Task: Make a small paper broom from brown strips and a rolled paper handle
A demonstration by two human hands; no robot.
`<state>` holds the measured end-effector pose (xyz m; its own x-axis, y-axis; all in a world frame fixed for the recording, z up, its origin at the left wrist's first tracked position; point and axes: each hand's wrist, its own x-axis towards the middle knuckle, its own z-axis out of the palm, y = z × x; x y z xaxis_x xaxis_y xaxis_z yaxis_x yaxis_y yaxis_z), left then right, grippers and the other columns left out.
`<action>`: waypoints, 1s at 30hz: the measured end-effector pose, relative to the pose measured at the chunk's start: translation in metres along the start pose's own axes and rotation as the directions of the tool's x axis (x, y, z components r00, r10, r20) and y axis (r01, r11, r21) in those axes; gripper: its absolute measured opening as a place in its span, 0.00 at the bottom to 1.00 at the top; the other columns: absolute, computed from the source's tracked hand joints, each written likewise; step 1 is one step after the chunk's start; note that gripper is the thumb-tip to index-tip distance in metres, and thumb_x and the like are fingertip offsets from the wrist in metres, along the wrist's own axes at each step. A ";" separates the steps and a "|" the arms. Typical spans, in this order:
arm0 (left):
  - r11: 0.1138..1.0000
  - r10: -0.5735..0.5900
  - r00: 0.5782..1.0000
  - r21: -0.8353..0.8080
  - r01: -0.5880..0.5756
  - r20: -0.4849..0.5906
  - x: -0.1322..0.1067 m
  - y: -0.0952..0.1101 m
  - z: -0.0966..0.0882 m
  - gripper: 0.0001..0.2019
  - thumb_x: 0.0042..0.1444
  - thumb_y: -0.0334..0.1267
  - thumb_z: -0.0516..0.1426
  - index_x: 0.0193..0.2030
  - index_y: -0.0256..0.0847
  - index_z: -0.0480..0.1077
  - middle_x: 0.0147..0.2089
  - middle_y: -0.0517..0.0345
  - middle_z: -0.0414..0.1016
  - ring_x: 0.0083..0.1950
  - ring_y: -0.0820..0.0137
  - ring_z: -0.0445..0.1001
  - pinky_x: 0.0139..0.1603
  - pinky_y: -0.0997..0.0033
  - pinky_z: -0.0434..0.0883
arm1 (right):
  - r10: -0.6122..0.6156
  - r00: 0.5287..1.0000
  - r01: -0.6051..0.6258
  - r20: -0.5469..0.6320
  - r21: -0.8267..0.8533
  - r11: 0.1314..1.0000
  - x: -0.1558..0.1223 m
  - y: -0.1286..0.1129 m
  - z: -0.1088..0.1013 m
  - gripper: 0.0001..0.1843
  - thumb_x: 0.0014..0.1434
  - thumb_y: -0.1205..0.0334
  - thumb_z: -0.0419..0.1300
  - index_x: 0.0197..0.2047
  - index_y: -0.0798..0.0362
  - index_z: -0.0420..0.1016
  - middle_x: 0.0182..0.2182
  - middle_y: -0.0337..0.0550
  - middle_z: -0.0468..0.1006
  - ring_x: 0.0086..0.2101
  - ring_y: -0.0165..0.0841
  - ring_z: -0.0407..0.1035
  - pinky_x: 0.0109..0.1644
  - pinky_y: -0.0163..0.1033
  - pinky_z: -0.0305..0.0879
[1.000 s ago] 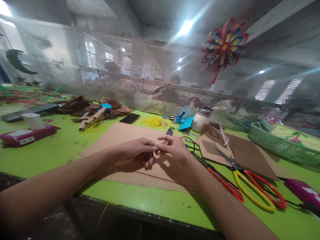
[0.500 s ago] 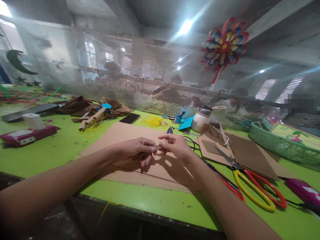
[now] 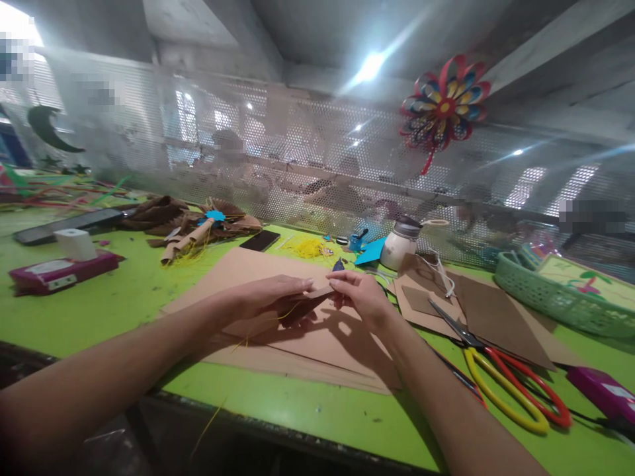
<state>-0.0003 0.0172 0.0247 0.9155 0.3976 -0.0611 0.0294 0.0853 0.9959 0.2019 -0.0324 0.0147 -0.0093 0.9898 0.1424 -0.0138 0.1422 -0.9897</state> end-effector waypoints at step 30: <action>0.970 -0.050 0.997 -0.234 0.062 0.057 0.006 -0.016 0.003 0.15 0.53 0.45 0.56 0.42 0.34 0.68 0.33 0.54 0.67 0.30 0.74 0.62 0.35 0.70 0.60 | -0.046 0.992 0.048 0.119 -0.021 0.999 -0.003 -0.008 0.003 0.13 0.47 0.61 0.64 0.36 0.58 0.78 0.24 0.40 0.72 0.22 0.26 0.62 0.28 0.36 0.57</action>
<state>0.0063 0.0158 0.0090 0.9345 0.3398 -0.1065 -0.0088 0.3210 0.9471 0.1994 -0.0363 0.0222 -0.1275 0.9739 0.1878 0.0069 0.1902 -0.9817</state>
